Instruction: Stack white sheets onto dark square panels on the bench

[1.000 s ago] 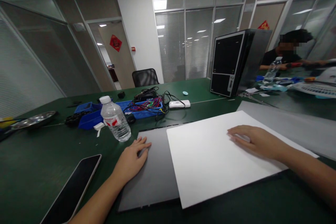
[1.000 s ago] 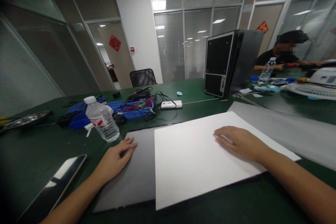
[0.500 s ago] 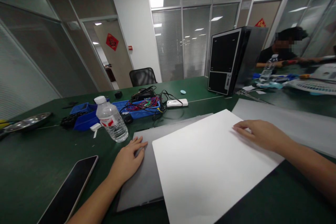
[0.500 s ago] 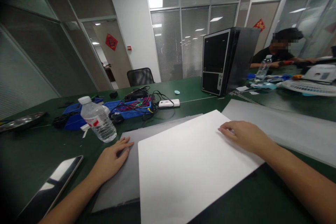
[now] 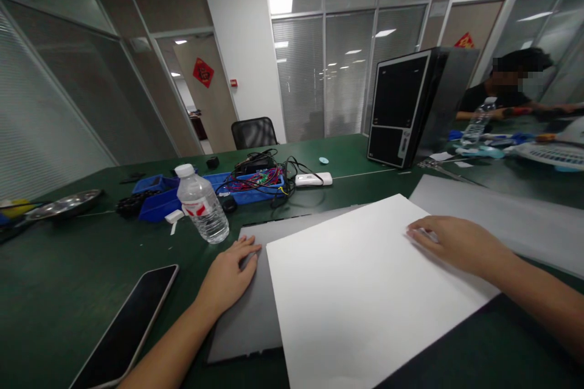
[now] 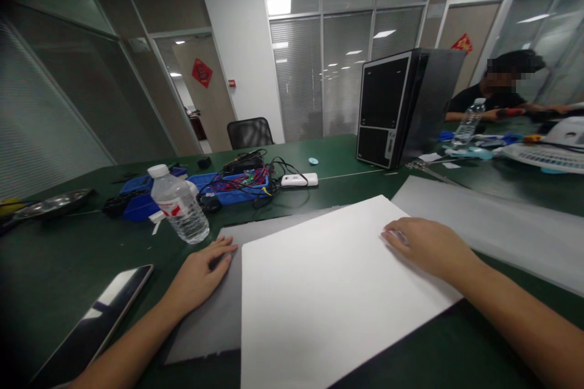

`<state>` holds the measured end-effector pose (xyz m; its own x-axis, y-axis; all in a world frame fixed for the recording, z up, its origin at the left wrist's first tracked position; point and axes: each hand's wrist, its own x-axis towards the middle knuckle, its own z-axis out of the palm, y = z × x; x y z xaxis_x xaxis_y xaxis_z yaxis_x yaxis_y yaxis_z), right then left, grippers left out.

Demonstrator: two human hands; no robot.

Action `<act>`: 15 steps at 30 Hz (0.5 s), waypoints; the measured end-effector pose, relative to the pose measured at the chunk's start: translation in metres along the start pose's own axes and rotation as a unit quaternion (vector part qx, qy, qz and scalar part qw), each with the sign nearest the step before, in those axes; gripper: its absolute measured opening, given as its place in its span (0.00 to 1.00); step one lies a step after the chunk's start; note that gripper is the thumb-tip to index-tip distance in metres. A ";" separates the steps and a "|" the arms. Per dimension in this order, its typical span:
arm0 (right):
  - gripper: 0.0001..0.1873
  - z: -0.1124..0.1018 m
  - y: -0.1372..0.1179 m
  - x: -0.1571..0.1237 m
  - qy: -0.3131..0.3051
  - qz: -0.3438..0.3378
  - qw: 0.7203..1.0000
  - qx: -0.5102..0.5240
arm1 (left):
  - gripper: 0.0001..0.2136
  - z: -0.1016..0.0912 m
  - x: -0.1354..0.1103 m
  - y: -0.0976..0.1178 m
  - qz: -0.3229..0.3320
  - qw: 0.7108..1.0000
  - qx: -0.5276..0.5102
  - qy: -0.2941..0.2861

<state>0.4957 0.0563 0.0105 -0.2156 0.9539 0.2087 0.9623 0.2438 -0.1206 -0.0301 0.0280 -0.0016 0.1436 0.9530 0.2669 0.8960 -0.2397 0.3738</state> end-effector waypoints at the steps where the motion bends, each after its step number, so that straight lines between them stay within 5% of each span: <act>1: 0.29 0.001 0.001 0.000 -0.002 0.006 1.000 -0.007 | 0.23 0.000 0.000 0.000 0.001 1.000 -0.003 0.001; 15: 0.29 -0.007 -0.036 -0.011 0.025 -0.037 0.999 0.010 | 0.24 0.002 -0.001 -0.003 0.005 1.000 -0.020 0.018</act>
<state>0.4642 0.0355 0.0193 -0.2778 0.9229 0.2665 0.9402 0.3181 -0.1217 -0.0321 0.0280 -0.0050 0.1355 0.9434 0.3029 0.8774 -0.2562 0.4055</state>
